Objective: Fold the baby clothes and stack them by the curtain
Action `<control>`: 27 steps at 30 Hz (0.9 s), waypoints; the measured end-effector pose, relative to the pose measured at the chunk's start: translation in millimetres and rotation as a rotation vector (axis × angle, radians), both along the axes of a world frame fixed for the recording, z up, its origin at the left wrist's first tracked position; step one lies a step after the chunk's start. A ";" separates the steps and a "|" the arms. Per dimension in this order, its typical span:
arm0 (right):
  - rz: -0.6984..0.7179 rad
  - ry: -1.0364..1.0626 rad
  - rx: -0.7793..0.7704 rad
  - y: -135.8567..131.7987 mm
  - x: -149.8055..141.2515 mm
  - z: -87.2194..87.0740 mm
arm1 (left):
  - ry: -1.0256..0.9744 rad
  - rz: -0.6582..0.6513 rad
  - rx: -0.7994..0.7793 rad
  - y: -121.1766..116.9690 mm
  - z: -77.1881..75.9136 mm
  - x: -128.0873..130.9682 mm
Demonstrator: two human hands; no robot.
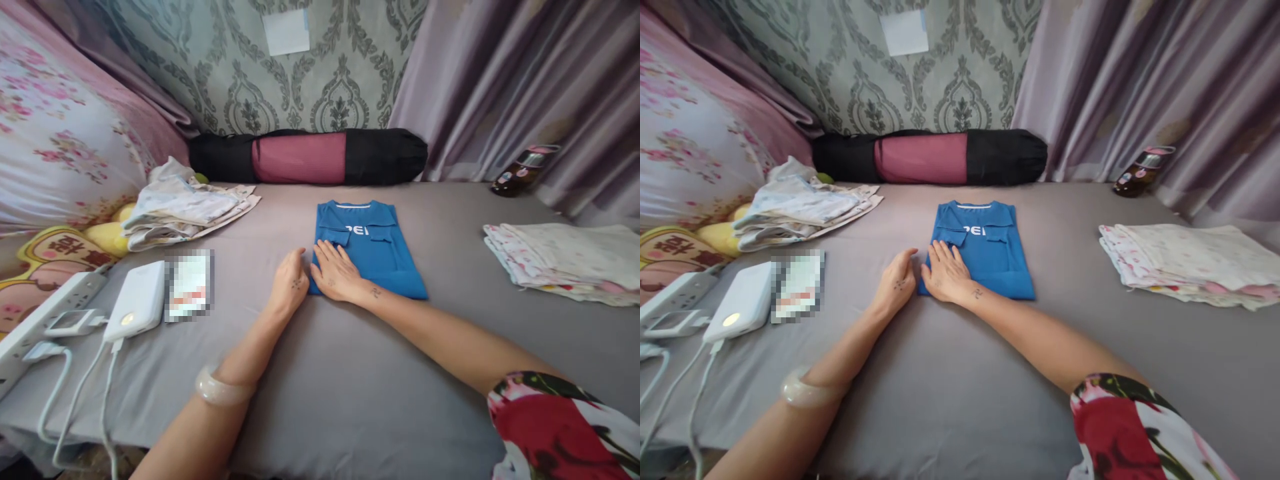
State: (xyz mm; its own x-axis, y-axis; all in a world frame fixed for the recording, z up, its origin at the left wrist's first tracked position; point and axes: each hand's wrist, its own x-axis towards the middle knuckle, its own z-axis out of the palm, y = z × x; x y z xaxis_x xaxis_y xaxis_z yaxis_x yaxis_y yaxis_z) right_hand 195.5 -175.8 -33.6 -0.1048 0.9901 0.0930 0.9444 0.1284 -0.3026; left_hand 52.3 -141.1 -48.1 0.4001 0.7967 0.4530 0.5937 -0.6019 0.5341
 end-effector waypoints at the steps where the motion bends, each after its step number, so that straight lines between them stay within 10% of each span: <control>1: 0.011 0.014 -0.007 0.3 0.5 1.5 | -0.008 -0.009 0.000 -0.4 0.9 0.0; 16: 0.067 0.105 0.212 -96.4 117.9 27.2 | 0.228 -0.463 0.104 -25.4 23.9 13.9; 27: 0.074 0.051 0.191 -116.2 122.3 20.4 | 0.308 -0.555 0.190 -31.1 29.5 15.6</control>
State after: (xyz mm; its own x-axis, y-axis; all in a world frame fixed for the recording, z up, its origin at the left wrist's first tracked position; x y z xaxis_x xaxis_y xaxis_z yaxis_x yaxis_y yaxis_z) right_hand 317.8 -292.0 -13.2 -0.1673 0.9436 0.2857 0.9144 0.2568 -0.3130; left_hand 67.8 -172.2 -18.7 0.8620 0.3523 0.3645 0.2769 -0.9295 0.2436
